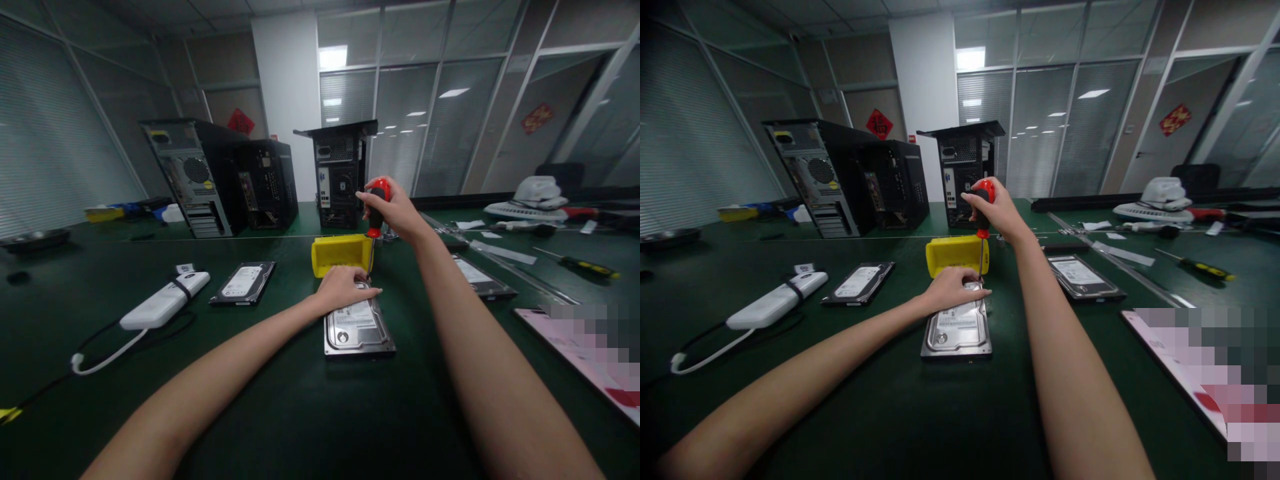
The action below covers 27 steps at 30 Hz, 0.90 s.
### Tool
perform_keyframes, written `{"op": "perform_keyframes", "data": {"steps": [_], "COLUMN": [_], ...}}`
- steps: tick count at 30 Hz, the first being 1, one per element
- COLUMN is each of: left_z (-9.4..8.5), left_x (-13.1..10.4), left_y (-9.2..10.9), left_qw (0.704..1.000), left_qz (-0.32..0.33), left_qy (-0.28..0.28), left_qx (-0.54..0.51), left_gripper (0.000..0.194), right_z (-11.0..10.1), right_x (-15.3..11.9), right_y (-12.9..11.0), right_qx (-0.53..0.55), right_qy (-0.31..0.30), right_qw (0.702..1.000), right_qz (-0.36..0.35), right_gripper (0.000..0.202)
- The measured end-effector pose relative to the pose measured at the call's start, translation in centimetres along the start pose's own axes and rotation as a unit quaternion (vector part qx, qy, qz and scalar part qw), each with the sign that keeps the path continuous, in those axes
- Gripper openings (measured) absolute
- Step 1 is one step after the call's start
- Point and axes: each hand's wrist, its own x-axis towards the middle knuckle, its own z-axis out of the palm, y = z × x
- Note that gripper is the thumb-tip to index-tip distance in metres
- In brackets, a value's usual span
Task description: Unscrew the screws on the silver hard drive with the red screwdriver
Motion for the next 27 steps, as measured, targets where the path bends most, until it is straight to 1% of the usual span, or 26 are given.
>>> {"op": "perform_keyframes", "data": {"steps": [5,11,19,27], "left_z": [0.0,0.08,-0.03,-0.02], "left_x": [0.0,-0.02,0.01,-0.02], "left_y": [0.02,-0.01,0.04,0.11], "left_qw": [1.0,1.0,1.0,1.0], "left_qz": [0.002,-0.01,-0.011,-0.009], "left_qy": [-0.001,-0.002,-0.011,-0.006], "left_qx": [-0.001,0.006,0.009,0.005], "left_gripper": [0.045,0.046,0.045,0.044], "right_z": [0.14,0.25,0.24,0.2], "right_x": [0.0,0.01,-0.09,0.01], "right_y": [-0.17,-0.38,-0.51,-0.38], "right_qx": [0.01,0.082,0.081,0.075], "right_qy": [-0.004,-0.017,-0.013,-0.02], "right_qw": [1.0,0.996,0.996,0.996], "right_qz": [0.001,0.034,0.034,0.032], "right_gripper": [0.032,0.016,0.017,0.016]}}
